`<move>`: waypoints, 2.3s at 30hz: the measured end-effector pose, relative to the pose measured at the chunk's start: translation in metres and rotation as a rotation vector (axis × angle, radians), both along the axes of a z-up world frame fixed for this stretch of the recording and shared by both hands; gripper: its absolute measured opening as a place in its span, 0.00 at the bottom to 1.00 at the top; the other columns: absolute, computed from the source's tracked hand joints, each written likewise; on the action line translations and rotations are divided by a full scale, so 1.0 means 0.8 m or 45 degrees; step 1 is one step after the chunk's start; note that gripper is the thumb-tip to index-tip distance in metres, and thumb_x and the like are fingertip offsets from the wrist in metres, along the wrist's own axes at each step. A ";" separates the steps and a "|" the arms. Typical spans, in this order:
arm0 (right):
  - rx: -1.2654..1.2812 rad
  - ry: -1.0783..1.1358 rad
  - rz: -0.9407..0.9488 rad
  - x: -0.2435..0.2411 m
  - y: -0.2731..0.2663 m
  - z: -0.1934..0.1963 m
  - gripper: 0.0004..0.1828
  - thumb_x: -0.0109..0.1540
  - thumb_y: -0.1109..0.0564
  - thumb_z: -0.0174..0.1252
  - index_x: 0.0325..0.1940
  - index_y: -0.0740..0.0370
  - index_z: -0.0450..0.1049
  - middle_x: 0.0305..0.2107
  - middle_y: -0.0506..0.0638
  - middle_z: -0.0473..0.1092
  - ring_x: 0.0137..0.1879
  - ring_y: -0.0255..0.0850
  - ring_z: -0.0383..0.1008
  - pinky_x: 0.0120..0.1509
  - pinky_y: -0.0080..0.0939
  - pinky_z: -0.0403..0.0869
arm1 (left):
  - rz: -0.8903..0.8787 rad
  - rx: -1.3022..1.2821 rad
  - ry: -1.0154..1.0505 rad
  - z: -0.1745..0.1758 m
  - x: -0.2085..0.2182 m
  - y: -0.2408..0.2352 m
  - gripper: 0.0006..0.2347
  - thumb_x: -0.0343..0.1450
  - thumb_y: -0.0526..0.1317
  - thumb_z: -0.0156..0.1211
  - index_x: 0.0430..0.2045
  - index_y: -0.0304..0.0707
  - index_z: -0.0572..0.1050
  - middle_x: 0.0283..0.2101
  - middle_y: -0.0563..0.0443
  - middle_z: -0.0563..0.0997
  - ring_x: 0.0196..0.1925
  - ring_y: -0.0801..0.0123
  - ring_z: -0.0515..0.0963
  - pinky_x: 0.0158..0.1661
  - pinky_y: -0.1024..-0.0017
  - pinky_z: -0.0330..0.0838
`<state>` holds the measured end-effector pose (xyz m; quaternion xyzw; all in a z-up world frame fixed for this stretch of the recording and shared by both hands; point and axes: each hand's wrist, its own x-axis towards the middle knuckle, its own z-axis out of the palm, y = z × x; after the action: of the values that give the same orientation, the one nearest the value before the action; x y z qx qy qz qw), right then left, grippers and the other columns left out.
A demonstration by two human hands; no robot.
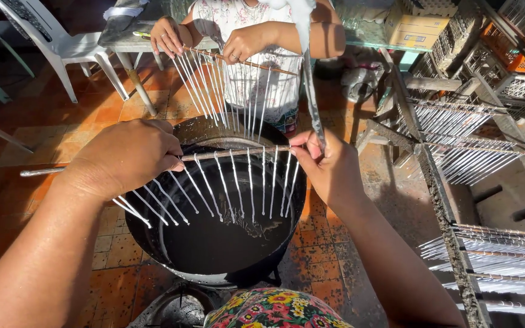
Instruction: Dipping racks of candle wicks into a large pot of melted wax and hanging them on a frame to dry.
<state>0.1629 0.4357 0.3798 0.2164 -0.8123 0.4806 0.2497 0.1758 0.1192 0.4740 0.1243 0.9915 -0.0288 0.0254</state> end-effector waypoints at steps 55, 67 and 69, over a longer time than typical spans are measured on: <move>-2.126 -1.114 -0.567 0.221 0.144 -0.280 0.25 0.74 0.47 0.36 0.75 0.48 0.58 0.20 0.41 0.39 0.23 0.32 0.33 0.25 0.35 0.40 | -0.123 0.018 0.146 -0.071 -0.032 -0.084 0.08 0.65 0.53 0.64 0.31 0.61 0.85 0.29 0.69 0.85 0.33 0.81 0.86 0.44 0.80 0.78; -2.090 -1.266 -0.581 0.225 0.117 -0.279 0.17 0.71 0.47 0.46 0.60 0.57 0.64 0.18 0.42 0.39 0.19 0.32 0.33 0.21 0.37 0.38 | -0.113 0.218 0.111 -0.115 -0.038 -0.124 0.12 0.62 0.51 0.68 0.36 0.56 0.86 0.29 0.63 0.84 0.28 0.72 0.84 0.37 0.72 0.78; -2.071 -1.256 -0.543 0.228 0.121 -0.299 0.13 0.71 0.46 0.48 0.53 0.56 0.64 0.17 0.42 0.40 0.18 0.32 0.33 0.19 0.38 0.38 | -0.140 0.242 0.134 -0.118 -0.038 -0.126 0.11 0.62 0.52 0.68 0.33 0.56 0.87 0.28 0.63 0.84 0.27 0.72 0.84 0.35 0.73 0.77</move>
<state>0.3453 0.5324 0.1409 -0.3992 -0.2678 0.8761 0.0362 0.1455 0.0185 0.3794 0.1788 0.9814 0.0574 -0.0400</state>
